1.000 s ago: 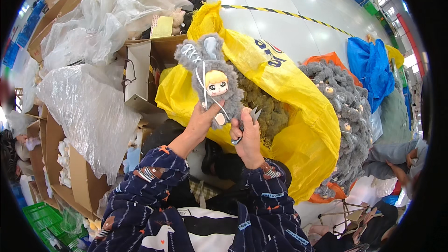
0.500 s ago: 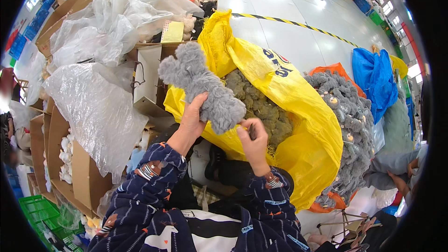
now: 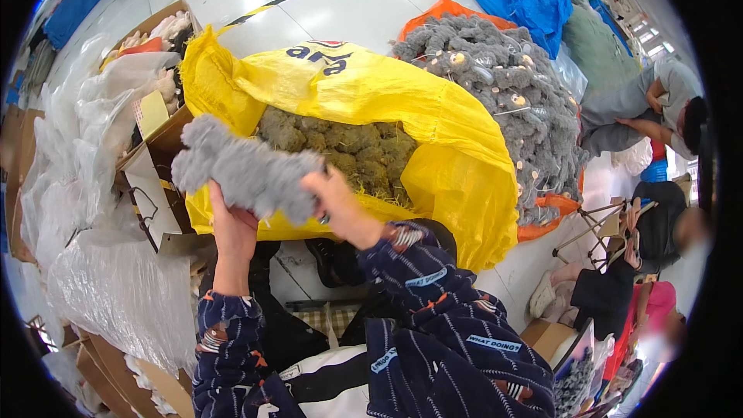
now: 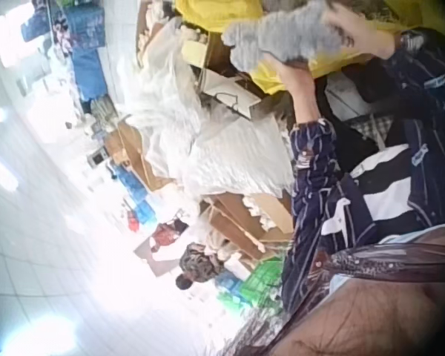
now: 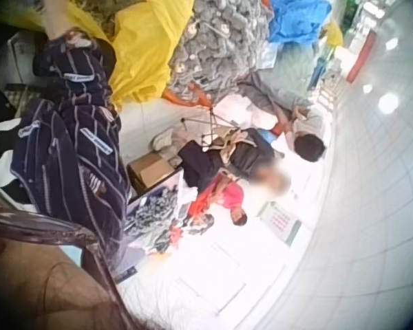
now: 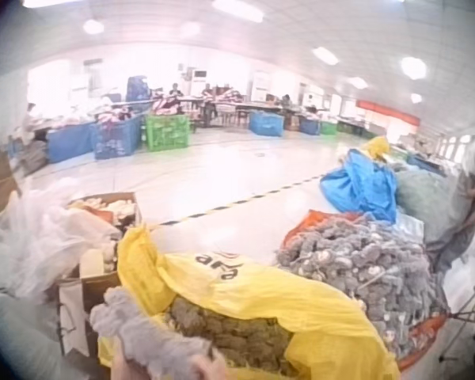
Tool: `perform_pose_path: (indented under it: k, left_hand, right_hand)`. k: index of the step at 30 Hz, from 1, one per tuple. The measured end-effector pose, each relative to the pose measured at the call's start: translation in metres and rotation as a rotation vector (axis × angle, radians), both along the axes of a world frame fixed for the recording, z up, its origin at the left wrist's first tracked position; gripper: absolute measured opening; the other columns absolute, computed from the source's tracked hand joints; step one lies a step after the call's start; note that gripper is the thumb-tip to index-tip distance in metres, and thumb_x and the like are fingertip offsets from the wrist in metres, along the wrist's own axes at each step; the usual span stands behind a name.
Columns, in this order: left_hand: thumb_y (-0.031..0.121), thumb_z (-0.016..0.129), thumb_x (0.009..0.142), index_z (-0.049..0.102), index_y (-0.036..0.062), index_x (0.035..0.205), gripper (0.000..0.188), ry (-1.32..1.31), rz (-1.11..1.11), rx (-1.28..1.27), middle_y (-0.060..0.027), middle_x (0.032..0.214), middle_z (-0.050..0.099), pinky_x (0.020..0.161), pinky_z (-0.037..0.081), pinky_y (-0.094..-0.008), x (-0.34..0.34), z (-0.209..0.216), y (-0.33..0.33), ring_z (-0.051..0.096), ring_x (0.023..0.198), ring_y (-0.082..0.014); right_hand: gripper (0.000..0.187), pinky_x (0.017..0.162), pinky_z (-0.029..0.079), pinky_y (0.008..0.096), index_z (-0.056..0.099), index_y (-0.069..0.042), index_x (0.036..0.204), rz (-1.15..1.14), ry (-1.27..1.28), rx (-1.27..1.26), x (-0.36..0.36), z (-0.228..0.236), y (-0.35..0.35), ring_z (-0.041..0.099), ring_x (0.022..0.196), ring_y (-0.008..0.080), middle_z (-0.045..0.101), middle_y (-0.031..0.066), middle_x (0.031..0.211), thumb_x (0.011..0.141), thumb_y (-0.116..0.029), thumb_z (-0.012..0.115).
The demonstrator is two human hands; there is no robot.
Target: The person sits on the floor and repeatedly picks up small gray stuffed toys from a yellow sack. They turn each toy over in their hands, inspect the face and body, and then place it back into the sack. This cycle continues throughout the clip.
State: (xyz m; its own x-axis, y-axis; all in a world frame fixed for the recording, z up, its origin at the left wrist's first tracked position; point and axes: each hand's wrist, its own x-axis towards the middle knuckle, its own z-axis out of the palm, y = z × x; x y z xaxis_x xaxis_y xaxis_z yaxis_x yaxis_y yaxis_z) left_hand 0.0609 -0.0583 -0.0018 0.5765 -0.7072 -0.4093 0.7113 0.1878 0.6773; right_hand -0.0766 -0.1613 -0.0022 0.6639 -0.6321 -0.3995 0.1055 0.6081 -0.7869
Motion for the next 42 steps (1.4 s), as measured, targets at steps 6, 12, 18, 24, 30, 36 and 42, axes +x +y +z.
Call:
perform_pose_path:
  k: [6,12,18,24,30,36,42]
  left_hand:
    - [0.036,0.043,0.094,0.034,0.0088,0.13,0.046,-0.232,-0.226,0.164,-0.0116,0.116,0.054,0.071,0.046,-0.0262,-0.011,0.009,-0.005,0.058,0.09,-0.0191]
    - [0.025,0.049,0.092,0.045,0.0079,0.12,0.032,-0.367,-0.187,0.166,-0.0067,0.101,0.058,0.069,0.044,-0.0229,-0.004,-0.002,0.005,0.058,0.082,-0.0119]
    - [0.024,0.05,0.092,0.048,0.0055,0.115,0.03,-0.371,-0.156,0.175,-0.0072,0.097,0.059,0.068,0.044,-0.0223,-0.008,-0.004,-0.006,0.057,0.079,-0.0113]
    - [0.022,0.05,0.091,0.048,0.0037,0.114,0.03,-0.428,-0.157,0.184,-0.0065,0.095,0.06,0.068,0.044,-0.0219,0.006,-0.004,0.01,0.056,0.077,-0.0098]
    - [0.02,0.05,0.092,0.05,0.0066,0.113,0.025,-0.41,-0.218,0.175,-0.0053,0.095,0.059,0.069,0.044,-0.0216,0.006,-0.005,0.012,0.057,0.079,-0.01]
    - [0.021,0.051,0.091,0.051,0.0063,0.113,0.026,-0.384,-0.267,0.144,-0.0054,0.094,0.06,0.07,0.044,-0.0224,0.0,0.001,0.007,0.057,0.08,-0.0108]
    - [0.019,0.051,0.091,0.051,0.0058,0.112,0.025,-0.447,-0.338,0.14,-0.004,0.094,0.059,0.069,0.043,-0.0224,-0.001,-0.001,0.009,0.056,0.081,-0.0095]
  right_hand:
    - [0.041,0.04,0.03,0.017,0.053,-0.014,0.118,-0.322,-1.204,0.264,-0.093,0.04,-0.101,0.033,0.042,0.0021,0.063,0.0061,0.106,0.084,-0.036,0.059]
    - [0.024,0.05,0.04,0.0213,0.062,-0.009,0.107,0.052,0.301,-0.692,-0.004,-0.026,-0.073,0.049,0.053,0.0068,0.068,0.0072,0.09,0.086,-0.018,0.055]
    - [0.029,0.062,0.048,0.0352,0.064,0.003,0.086,0.331,0.708,-0.706,0.019,-0.177,-0.029,0.063,0.068,0.0205,0.065,0.0173,0.075,0.082,-0.025,0.059]
    - [0.033,0.081,0.046,0.0321,0.054,-0.004,0.115,0.183,-0.194,0.947,0.029,-0.207,0.121,0.059,0.096,0.0212,0.06,0.0105,0.111,0.093,-0.023,0.039]
    - [0.027,0.065,0.047,0.0403,0.064,0.001,0.088,0.09,0.702,-0.812,0.036,-0.175,0.034,0.062,0.077,0.032,0.065,0.0181,0.081,0.081,-0.024,0.059]
    - [0.035,0.069,0.047,0.0355,0.063,-0.001,0.098,-0.057,0.708,-0.842,0.044,-0.189,-0.016,0.062,0.075,0.033,0.065,0.0181,0.08,0.072,-0.025,0.067]
    - [0.023,0.06,0.045,0.0324,0.061,0.0,0.091,-0.078,0.534,-0.923,0.047,-0.129,-0.032,0.058,0.06,0.022,0.063,0.0145,0.072,0.071,-0.012,0.06]
